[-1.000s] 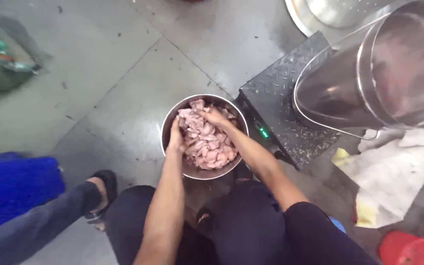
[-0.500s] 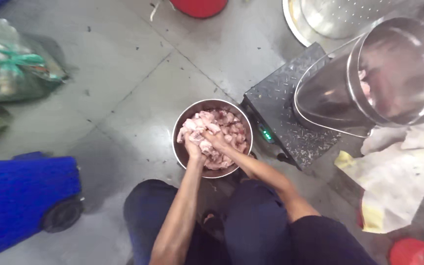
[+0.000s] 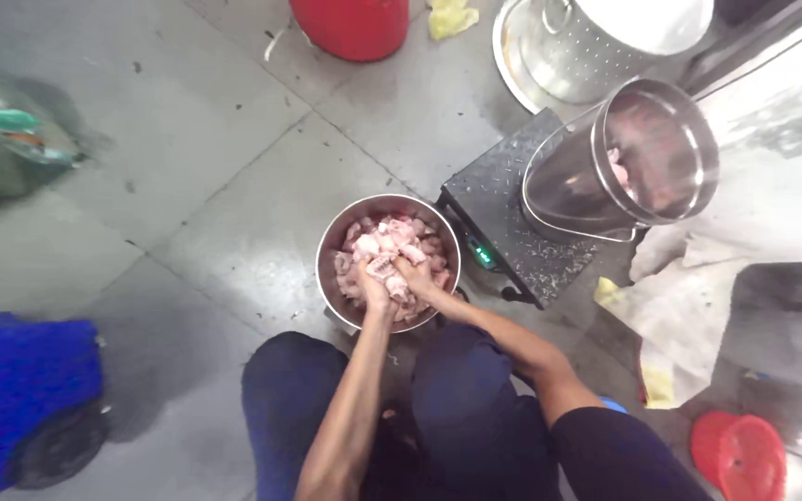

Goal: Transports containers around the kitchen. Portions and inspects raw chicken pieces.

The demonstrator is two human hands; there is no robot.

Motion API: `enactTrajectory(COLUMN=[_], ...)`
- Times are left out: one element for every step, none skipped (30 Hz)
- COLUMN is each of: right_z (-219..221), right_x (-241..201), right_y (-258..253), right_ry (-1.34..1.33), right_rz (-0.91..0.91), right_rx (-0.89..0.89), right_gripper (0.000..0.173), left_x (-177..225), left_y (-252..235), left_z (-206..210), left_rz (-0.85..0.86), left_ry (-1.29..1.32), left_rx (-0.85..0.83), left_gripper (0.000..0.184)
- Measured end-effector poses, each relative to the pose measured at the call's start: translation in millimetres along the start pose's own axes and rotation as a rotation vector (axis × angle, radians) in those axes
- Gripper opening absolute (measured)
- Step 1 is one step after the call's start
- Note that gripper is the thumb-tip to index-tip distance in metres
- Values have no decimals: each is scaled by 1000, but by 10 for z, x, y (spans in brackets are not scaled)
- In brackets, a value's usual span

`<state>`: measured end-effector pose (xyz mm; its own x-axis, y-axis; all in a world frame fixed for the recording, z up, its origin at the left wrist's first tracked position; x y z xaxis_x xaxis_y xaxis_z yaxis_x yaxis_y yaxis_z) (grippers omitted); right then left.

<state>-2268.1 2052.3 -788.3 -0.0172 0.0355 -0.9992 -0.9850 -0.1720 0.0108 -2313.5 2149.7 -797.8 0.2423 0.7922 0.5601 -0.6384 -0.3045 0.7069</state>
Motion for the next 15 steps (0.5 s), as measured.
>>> enactTrajectory(right_z=[-23,-39,-56,-69,-71,-63,-52,-49,-62,-90,-135,-194,-277,-385,-506], right_x=[-32,-107,-222,-365,-525,-699,-891,-1090,-1295,-1515,-1748,-1986,-2245,-2520,-2792], right_y=[23,23,-5,-43,-69,-96,-116,-139,-175,-215,-246,-272,-294,-312,-323], right_ry=[16,23,18,-7,-36,-66,-101,-129,-147,-157,-169,-169,-158,-135,-104], right_rz=[-25,-53,-71,-99,-132,-173,-219,-259,-303,-342,-384,-424,-458,-492,-527], right_rx=[6,17,26,33,38,44,60,79,109,134,154,169,189,211,219], right_gripper=[24,22,21,18,14,11,10,11,16,24,32,41,46,46,44], left_x=[-13,18,92,181,275,386,509,643,777,910,1031,1139,1233,1312,1370], left_y=[36,93,164,248,342,440,550,666,777,899,1040,1200,1374,1557,1737], left_z=[9,53,140,243,338,440,553,674,805,954,1120,1308,1521,1750,1977], left_rz=[-12,-11,4,32,66,103,133,167,196,219,233,238,241,252,262], left_ry=[2,-4,-16,-29,-38,-46,-60,-68,-68,-75,-89,-101,-98,-85,-71], left_rx=[5,-2,-10,-27,-48,-84,-127,-164,-195,-226,-265,-311,-365,-424,-495], left_gripper=[43,43,41,40,38,39,40,41,40,41,41,42,43,43,44])
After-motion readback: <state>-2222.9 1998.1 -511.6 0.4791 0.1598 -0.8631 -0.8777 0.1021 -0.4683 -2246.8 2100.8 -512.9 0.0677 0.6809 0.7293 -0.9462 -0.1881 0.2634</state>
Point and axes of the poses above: each hand's wrist, its own y-axis away from the middle knuckle, its own z-axis out of the palm, x = y × z, the point moved 7 cm from there along -y, towards the middle knuckle, and after that the axes turned 15 degrees about -z, right-handed, at the moved point
